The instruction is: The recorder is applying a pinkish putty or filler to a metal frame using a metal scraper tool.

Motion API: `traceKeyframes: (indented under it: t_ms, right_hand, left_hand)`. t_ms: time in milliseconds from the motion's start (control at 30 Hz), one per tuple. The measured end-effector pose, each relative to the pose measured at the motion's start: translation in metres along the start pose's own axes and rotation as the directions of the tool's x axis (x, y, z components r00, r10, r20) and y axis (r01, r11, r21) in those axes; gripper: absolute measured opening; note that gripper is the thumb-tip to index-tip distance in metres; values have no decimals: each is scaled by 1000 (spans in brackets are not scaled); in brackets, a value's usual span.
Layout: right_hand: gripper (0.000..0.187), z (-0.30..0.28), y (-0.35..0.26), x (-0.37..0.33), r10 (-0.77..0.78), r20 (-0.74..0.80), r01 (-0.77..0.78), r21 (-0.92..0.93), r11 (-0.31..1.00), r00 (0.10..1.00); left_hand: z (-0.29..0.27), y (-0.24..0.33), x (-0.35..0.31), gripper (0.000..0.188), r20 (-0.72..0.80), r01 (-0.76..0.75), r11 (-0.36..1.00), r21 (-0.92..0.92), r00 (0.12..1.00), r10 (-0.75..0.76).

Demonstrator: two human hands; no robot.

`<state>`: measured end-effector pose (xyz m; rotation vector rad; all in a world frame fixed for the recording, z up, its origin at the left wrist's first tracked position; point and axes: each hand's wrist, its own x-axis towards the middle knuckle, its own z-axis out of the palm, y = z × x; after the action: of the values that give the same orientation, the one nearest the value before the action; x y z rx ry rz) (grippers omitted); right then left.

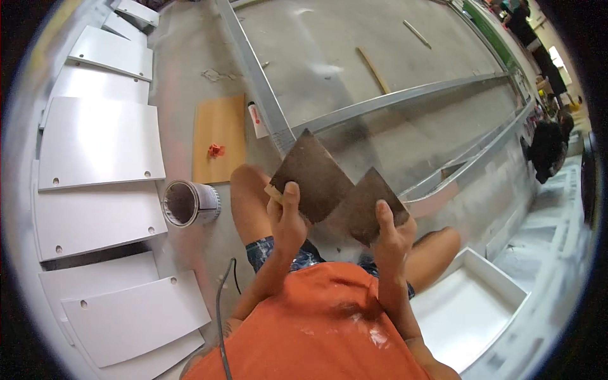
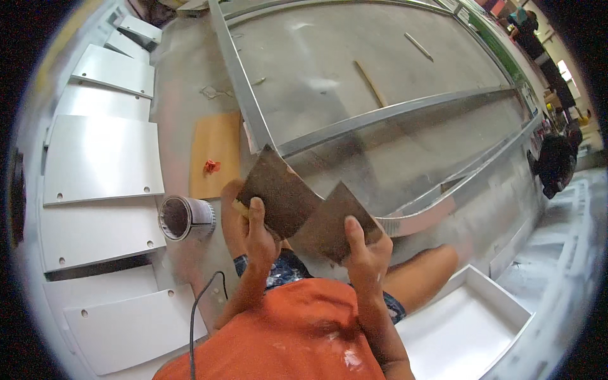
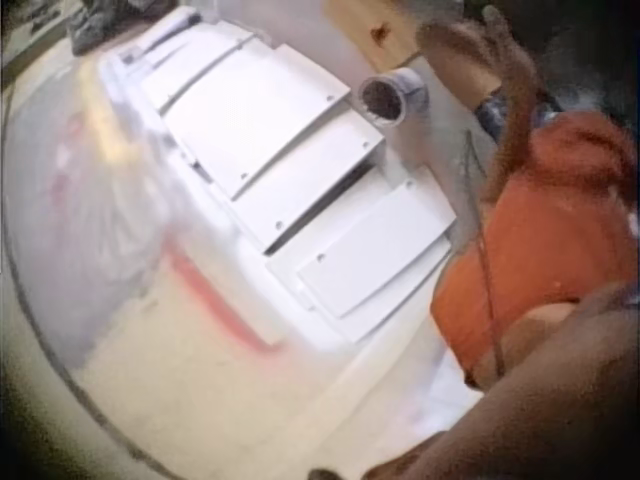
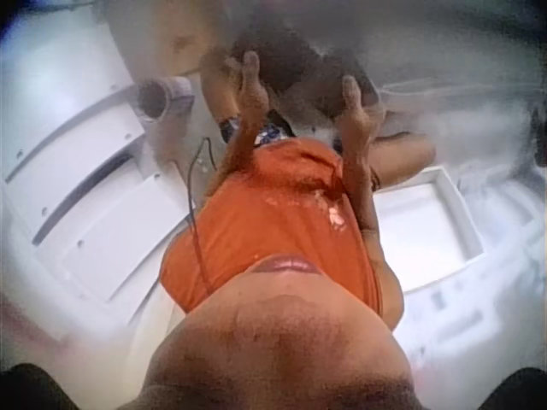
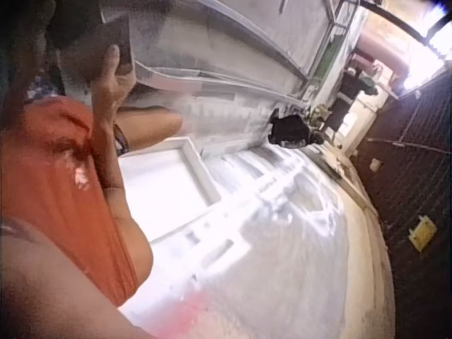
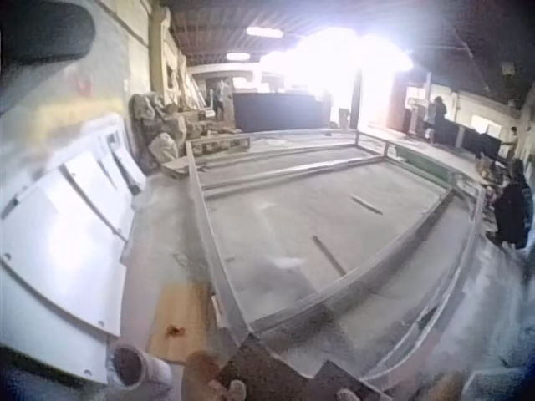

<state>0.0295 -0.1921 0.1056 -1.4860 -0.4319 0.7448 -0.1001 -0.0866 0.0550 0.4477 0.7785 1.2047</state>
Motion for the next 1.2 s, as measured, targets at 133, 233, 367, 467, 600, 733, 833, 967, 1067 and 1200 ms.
traceKeyframes:
  t_ms: [133, 233, 367, 467, 600, 733, 833, 967, 1067, 1200]
  right_hand:
    - [36, 19, -11, 42, -91, -96, 100, 92, 991, 991]
    - [34, 18, -30, 59, -119, -71, 127, 137, 982, 990]
    - [40, -42, 0, 59, -604, -360, 423, -468, 776, 711]
    - [36, -23, -7, 43, -787, 116, 754, -401, 521, 606]
    - [36, 1, -5, 37, -440, 668, 794, -431, 429, 600]
    - [31, -21, 4, 57, -290, 685, 741, -580, 338, 669]
    - [33, -20, -6, 62, -75, 111, 55, 175, 983, 991]
    - [23, -15, -6, 70, -179, 58, 121, 538, 834, 982]
    - [13, -12, -1, 58, -188, 469, 112, 184, 976, 863]
    - [16, -33, -24, 51, -336, 847, 542, 69, 837, 412]
  left_hand:
    - [9, 23, -4, 20, 491, -412, 680, 606, 867, 87]
    - [2, 36, 0, 21, 737, -646, 444, 621, 674, -50]
    - [19, 29, -12, 29, 394, 24, 941, 338, 904, -165]
    - [5, 18, -6, 36, 194, 430, 887, -171, 897, -397]
    - [19, 4, -21, 37, 178, 443, 880, -173, 892, -415]
    - [40, 32, -32, 36, 234, 464, 886, 0, 861, -451]
    - [19, 9, -20, 29, 552, 741, 610, -281, 645, -529]
    - [22, -5, -26, 25, 821, 941, 162, -298, 340, -458]
    - [17, -5, -23, 26, 760, 929, 182, -321, 368, -536]
    - [-9, -5, -10, 27, 543, 851, 418, -319, 526, -655]
